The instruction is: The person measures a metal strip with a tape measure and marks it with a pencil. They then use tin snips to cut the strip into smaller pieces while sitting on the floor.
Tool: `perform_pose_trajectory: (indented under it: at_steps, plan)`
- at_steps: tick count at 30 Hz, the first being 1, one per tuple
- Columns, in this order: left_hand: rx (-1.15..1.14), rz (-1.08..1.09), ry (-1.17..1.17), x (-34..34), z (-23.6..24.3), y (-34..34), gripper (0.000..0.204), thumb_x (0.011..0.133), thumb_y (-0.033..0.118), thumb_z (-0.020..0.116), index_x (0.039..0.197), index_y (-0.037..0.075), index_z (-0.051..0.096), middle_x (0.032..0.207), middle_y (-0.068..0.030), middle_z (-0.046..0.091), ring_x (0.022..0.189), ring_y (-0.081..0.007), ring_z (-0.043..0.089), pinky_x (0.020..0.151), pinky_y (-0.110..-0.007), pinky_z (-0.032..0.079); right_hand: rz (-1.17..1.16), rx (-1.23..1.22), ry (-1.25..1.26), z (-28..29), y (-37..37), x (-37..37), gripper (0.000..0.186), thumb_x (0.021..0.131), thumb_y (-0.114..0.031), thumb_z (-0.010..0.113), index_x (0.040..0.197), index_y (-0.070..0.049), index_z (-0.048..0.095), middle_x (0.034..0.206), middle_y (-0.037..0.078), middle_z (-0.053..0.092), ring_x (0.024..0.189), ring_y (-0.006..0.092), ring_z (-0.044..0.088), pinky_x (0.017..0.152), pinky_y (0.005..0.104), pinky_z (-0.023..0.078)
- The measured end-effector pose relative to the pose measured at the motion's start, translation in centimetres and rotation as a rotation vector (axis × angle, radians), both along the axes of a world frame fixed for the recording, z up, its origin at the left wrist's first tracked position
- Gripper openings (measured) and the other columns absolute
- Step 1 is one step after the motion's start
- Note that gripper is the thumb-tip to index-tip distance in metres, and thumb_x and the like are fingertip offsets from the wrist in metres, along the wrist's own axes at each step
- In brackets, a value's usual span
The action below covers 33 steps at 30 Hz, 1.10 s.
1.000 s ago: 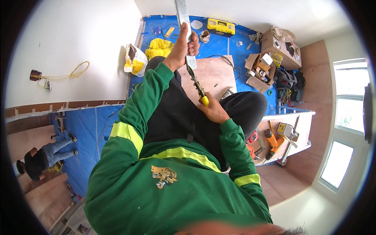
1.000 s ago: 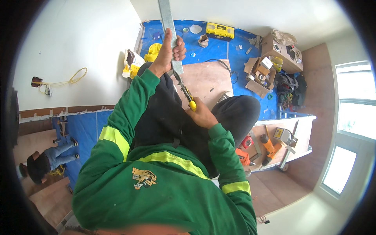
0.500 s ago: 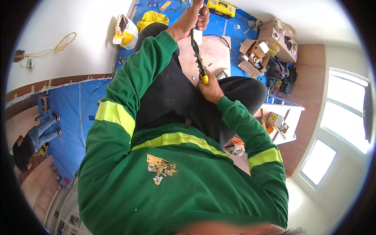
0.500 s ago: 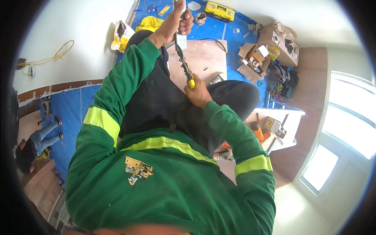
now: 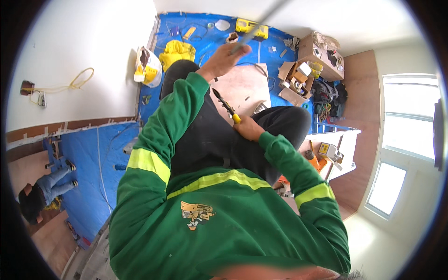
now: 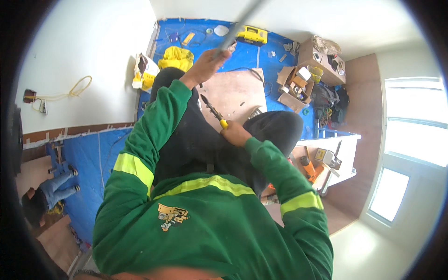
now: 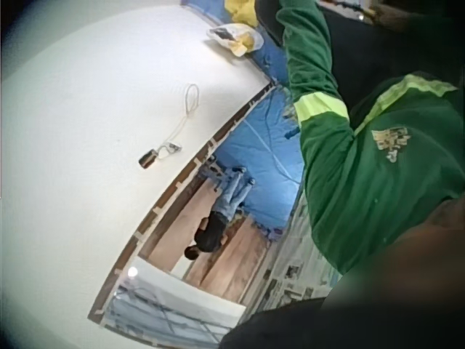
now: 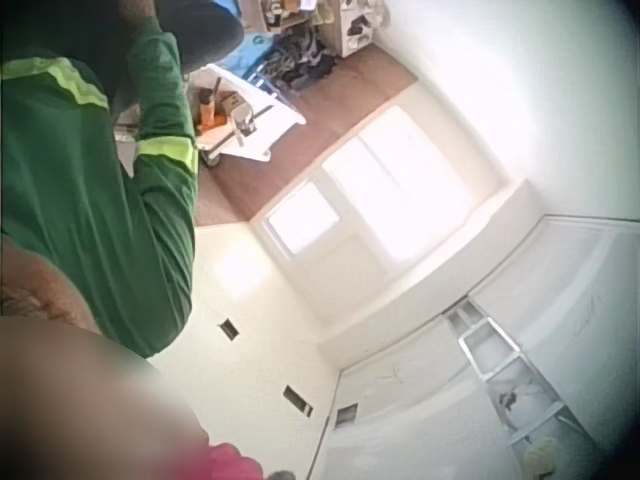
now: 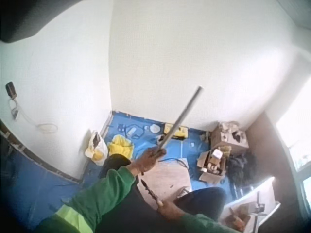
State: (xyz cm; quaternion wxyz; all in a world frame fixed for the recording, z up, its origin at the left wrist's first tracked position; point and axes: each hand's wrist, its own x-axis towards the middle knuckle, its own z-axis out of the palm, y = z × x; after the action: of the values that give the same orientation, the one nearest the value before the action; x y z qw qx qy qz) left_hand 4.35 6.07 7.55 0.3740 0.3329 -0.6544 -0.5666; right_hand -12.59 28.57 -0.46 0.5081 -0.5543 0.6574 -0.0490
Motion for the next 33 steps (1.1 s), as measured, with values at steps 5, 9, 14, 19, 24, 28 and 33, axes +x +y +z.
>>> perform_pose_trajectory:
  at_steps: [5, 9, 14, 19, 24, 28, 33]
  plan:
    - [0.335, 0.207, 0.411, 1.6, 0.1, -3.7, 0.069, 0.109, 0.079, 0.045, 0.087, 0.014, 0.047, 0.073, 0.0028, 0.043, 0.062, -0.0095, 0.046, 0.058, -0.029, 0.044, -0.543, -0.216, -0.252, 0.9, 0.5, -0.3, 0.037, 0.095, -0.021, 0.077, 0.118, 0.002, 0.059, 0.087, 0.012, 0.065, 0.082, 0.0236, 0.068, 0.076, 0.0415, 0.054]
    - [0.429, 0.408, 0.417, 0.9, -0.7, -3.2, 0.069, 0.108, 0.082, 0.04, 0.096, 0.014, 0.045, 0.072, 0.003, 0.041, 0.06, -0.011, 0.046, 0.057, -0.03, 0.045, -0.611, -0.648, -0.206, 2.9, -1.4, 0.4, 0.033, 0.099, -0.02, 0.078, 0.117, 0.0, 0.059, 0.091, 0.015, 0.068, 0.082, 0.0282, 0.069, 0.076, 0.0444, 0.054]
    - [0.431, 0.309, 0.162, -0.8, -2.8, -1.5, 0.074, 0.105, 0.086, 0.04, 0.093, 0.014, 0.048, 0.07, 0.0035, 0.042, 0.053, -0.0106, 0.046, 0.049, -0.03, 0.043, -0.397, -0.704, -0.1, 6.7, -4.3, 0.1, 0.04, 0.096, -0.016, 0.083, 0.125, -0.003, 0.059, 0.101, 0.02, 0.072, 0.093, 0.0377, 0.07, 0.082, 0.047, 0.054]
    - [0.592, 0.14, 0.068, -2.8, -5.4, 0.0, 0.083, 0.098, 0.094, 0.043, 0.091, 0.012, 0.052, 0.068, 0.0031, 0.043, 0.049, -0.0111, 0.046, 0.047, -0.03, 0.042, -0.094, -1.022, -0.041, 8.0, -5.8, 0.9, 0.049, 0.087, -0.003, 0.083, 0.13, -0.004, 0.06, 0.112, 0.018, 0.071, 0.106, 0.0406, 0.069, 0.09, 0.0481, 0.053]
    - [0.713, -0.016, -0.084, -3.7, -6.8, 0.9, 0.087, 0.097, 0.093, 0.047, 0.095, 0.007, 0.057, 0.069, 0.0026, 0.046, 0.054, -0.0121, 0.047, 0.054, -0.032, 0.041, -0.028, -1.018, -0.014, 7.3, -6.0, 1.0, 0.054, 0.082, 0.002, 0.081, 0.132, -0.006, 0.061, 0.118, 0.013, 0.068, 0.102, 0.0363, 0.068, 0.098, 0.0478, 0.048]
    - [0.594, -0.092, -0.141, -3.8, -6.9, 2.5, 0.08, 0.106, 0.085, 0.041, 0.099, 0.008, 0.06, 0.072, 0.0018, 0.048, 0.063, -0.0125, 0.048, 0.062, -0.032, 0.04, -0.066, -1.014, -0.095, 7.0, -5.7, 0.6, 0.046, 0.088, -0.002, 0.084, 0.127, -0.003, 0.06, 0.105, 0.018, 0.073, 0.096, 0.046, 0.067, 0.084, 0.0537, 0.054]
    - [0.574, -0.151, -0.169, -3.4, -6.0, 3.7, 0.078, 0.108, 0.085, 0.039, 0.086, 0.013, 0.059, 0.08, 0.0034, 0.053, 0.074, -0.0095, 0.053, 0.068, -0.031, 0.044, -0.254, -0.752, -0.338, 6.5, -6.0, 1.3, 0.035, 0.097, -0.009, 0.084, 0.12, 0.0, 0.06, 0.103, 0.021, 0.077, 0.099, 0.0375, 0.077, 0.083, 0.0464, 0.057]
